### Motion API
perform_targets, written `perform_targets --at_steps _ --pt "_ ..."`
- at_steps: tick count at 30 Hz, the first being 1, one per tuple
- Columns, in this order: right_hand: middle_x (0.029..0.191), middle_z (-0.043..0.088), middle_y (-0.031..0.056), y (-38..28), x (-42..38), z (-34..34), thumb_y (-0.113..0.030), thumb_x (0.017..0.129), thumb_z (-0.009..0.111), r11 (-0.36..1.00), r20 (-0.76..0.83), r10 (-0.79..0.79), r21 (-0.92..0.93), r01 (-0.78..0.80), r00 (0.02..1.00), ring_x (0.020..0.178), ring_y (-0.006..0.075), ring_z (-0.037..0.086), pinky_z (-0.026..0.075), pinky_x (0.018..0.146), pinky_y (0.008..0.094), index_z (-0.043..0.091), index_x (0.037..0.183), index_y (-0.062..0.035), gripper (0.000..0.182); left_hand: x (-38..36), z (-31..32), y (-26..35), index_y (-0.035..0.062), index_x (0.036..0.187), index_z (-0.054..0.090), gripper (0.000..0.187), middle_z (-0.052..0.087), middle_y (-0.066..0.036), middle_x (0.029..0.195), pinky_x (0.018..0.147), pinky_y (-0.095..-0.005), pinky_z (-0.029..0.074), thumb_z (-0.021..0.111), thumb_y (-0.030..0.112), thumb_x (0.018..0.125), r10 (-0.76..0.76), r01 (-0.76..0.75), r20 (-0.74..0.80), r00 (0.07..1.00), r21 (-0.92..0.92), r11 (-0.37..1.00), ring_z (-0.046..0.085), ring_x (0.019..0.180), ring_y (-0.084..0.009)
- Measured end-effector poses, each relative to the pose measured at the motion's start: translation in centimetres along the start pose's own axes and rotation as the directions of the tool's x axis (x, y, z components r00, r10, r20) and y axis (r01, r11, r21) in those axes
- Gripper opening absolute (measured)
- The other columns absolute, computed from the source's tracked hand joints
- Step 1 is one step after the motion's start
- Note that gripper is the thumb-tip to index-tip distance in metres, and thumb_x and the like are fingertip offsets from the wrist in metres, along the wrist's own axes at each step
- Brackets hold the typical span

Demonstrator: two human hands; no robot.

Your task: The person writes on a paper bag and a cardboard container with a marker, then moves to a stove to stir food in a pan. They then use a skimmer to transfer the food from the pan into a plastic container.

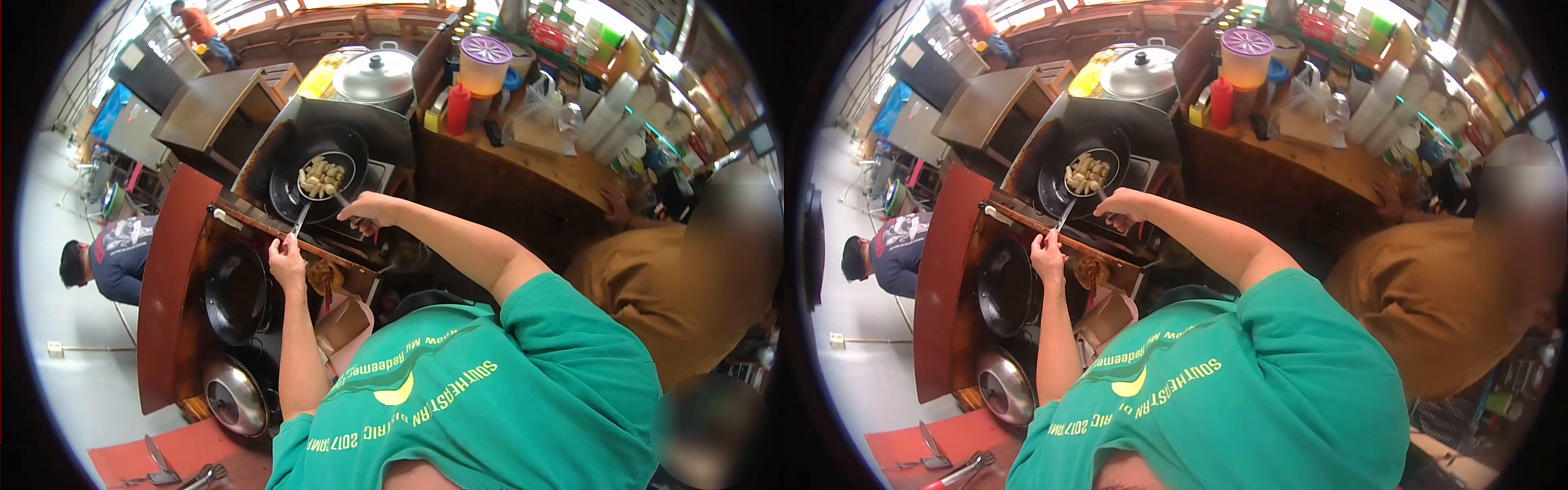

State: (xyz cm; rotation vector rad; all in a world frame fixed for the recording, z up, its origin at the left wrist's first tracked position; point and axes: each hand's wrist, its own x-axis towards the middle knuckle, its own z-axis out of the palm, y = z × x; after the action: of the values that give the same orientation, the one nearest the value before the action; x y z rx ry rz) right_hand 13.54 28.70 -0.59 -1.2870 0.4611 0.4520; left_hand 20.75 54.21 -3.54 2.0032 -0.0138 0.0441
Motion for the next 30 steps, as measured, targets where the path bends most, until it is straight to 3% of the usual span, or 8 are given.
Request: perform_targets --at_steps 5,7,13,17,19,21,25,30 --pt "0.085 0.068 0.0146 1.6 -3.5 -0.8 -0.037 0.086 0.074 0.998 0.127 -0.063 -0.012 0.065 0.990 0.060 0.0197 0.063 0.058 0.057 0.0361 0.067 0.100 0.0054 0.045 -1.8 -2.2 1.4 -0.0140 0.128 0.050 0.067 0.074 -0.017 0.087 0.076 -0.0320 0.053 0.068 0.040 0.093 0.107 -0.103 -0.011 0.994 0.203 0.974 0.072 0.081 -0.0203" --pt "0.085 0.071 0.0092 1.7 -6.0 -2.5 -0.040 0.092 0.068 0.998 0.132 -0.057 -0.019 0.060 0.990 0.059 0.0154 0.063 0.058 0.059 0.0338 0.067 0.108 -0.0003 0.042 -2.2 -2.6 0.6 -0.0126 0.129 0.050 0.063 0.073 -0.014 0.083 0.072 -0.0310 0.052 0.068 0.037 0.094 0.215 -0.215 -0.024 0.976 0.028 0.976 0.069 0.075 -0.0184" --pt "0.094 0.069 0.0092 0.9 -8.1 -19.5 -0.041 0.086 0.073 0.843 -0.246 -0.311 0.374 0.386 0.918 0.075 0.0188 0.063 0.059 0.072 0.0400 0.068 0.110 -0.0082 0.041 -5.3 -5.7 -0.3 -0.0044 0.133 0.051 0.053 0.063 -0.004 0.079 0.056 -0.0243 0.044 0.071 0.024 0.093 0.233 -0.234 0.031 0.972 0.043 0.971 0.048 0.059 -0.0066" --pt "0.142 0.042 0.0196 -4.3 -9.2 -31.2 -0.060 0.070 0.080 0.766 -0.724 -0.106 0.378 0.520 0.682 0.130 0.0365 0.045 0.049 0.098 0.0565 0.034 0.150 -0.0065 0.106 -8.3 -5.9 -1.2 -0.0046 0.135 0.050 0.047 0.061 -0.002 0.081 0.049 -0.0198 0.036 0.067 0.013 0.095 0.198 -0.197 0.026 0.980 -0.032 0.980 0.041 0.057 -0.0012" --pt "0.161 0.010 0.0194 -6.1 -9.0 -35.7 -0.067 0.065 0.079 0.692 -0.704 -0.091 0.463 0.553 0.704 0.147 0.0455 0.014 0.033 0.108 0.0672 0.008 0.159 -0.0122 0.129 -9.9 -5.1 -1.3 -0.0049 0.134 0.050 0.046 0.061 -0.002 0.081 0.048 -0.0194 0.035 0.067 0.012 0.095 0.152 -0.153 -0.066 0.986 -0.018 0.988 0.040 0.056 -0.0006" --pt "0.162 -0.001 0.0203 -7.6 -7.5 -39.4 -0.074 0.061 0.078 0.631 -0.731 -0.032 0.514 0.581 0.682 0.148 0.0495 0.004 0.021 0.108 0.0740 0.008 0.159 -0.0195 0.132 -11.6 -3.9 -2.1 -0.0046 0.134 0.051 0.045 0.061 -0.002 0.081 0.048 -0.0191 0.034 0.066 0.011 0.095 0.092 -0.099 -0.157 0.983 -0.034 0.995 0.041 0.056 -0.0013" --pt "0.166 0.001 0.0136 -9.9 -6.6 -41.2 -0.079 0.066 0.069 0.703 -0.615 -0.221 0.436 0.561 0.756 0.147 0.0537 0.008 0.004 0.105 0.0807 0.010 0.160 -0.0219 0.125 -15.1 -0.9 -2.8 -0.0056 0.134 0.050 0.044 0.063 -0.003 0.082 0.051 -0.0199 0.037 0.066 0.011 0.096 -0.040 0.006 -0.265 0.964 -0.128 0.992 0.046 0.058 -0.0027" --pt "0.159 0.014 0.0210 -9.6 -4.1 -43.6 -0.071 0.066 0.074 0.699 -0.592 -0.193 0.476 0.533 0.782 0.145 0.0497 0.021 0.008 0.109 0.0775 0.016 0.157 -0.0224 0.119 -18.5 1.6 -4.0 -0.0049 0.133 0.051 0.044 0.062 -0.003 0.083 0.054 -0.0202 0.039 0.067 0.011 0.095 -0.104 0.081 -0.321 0.941 -0.087 0.993 0.049 0.062 -0.0033"
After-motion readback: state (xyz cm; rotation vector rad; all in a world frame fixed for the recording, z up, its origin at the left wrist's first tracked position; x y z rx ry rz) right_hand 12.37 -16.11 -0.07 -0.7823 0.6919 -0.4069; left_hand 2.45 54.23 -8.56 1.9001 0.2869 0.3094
